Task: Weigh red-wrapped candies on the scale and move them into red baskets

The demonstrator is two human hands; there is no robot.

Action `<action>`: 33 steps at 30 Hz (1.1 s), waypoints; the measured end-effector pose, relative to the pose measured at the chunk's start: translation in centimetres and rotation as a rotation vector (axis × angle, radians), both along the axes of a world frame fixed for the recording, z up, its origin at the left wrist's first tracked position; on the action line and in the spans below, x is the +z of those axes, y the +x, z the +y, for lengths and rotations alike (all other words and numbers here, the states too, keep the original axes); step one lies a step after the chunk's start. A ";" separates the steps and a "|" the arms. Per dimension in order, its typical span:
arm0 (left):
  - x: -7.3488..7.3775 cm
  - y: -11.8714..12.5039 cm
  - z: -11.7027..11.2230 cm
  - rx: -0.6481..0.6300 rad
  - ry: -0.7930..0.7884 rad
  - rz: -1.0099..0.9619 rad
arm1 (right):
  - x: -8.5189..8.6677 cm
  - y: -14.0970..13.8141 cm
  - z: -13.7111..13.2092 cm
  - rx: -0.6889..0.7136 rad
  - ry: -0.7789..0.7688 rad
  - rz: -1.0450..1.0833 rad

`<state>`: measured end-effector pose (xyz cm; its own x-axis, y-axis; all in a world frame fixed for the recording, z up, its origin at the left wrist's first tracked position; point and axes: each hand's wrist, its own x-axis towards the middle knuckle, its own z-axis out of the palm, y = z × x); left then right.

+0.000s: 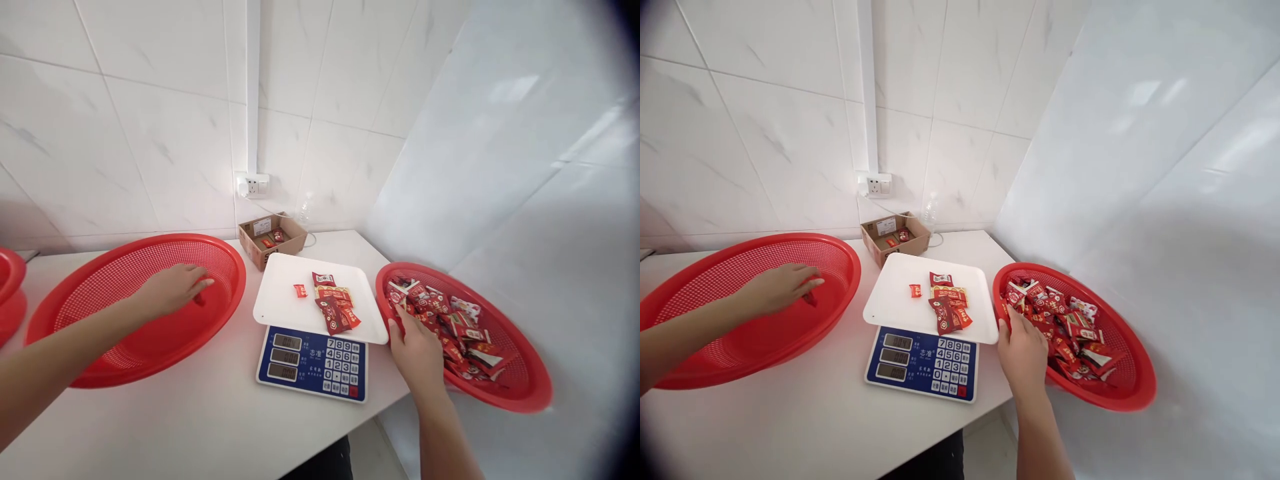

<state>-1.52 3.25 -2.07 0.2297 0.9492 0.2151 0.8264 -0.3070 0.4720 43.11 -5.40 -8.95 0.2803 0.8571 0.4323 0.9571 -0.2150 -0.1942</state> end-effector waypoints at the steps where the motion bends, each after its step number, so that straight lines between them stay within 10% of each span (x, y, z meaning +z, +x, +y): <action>1: -0.2 0.5 0.2 -0.018 0.031 0.057 | 0.1 -0.5 0.2 0.055 0.043 0.023; 7: -0.7 9.2 1.6 -0.383 0.106 0.288 | 1.9 -7.3 1.4 0.366 -0.085 0.085; 14: -2.3 17.5 3.3 -0.621 0.068 0.426 | 2.7 -10.5 1.9 0.319 -0.273 0.029; 25: -0.4 15.5 0.7 -0.377 -0.116 0.194 | 1.1 -9.8 2.9 0.438 -0.008 0.269; 33: 0.9 13.7 -2.5 -0.302 -0.264 -0.103 | 3.6 -13.4 2.9 0.712 0.042 0.727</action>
<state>12.17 0.73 -1.20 0.4966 0.8679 0.0094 0.6622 -0.3858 0.6424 29.73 -2.49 -5.35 -0.0822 0.9153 0.3942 0.5071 0.3790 -0.7741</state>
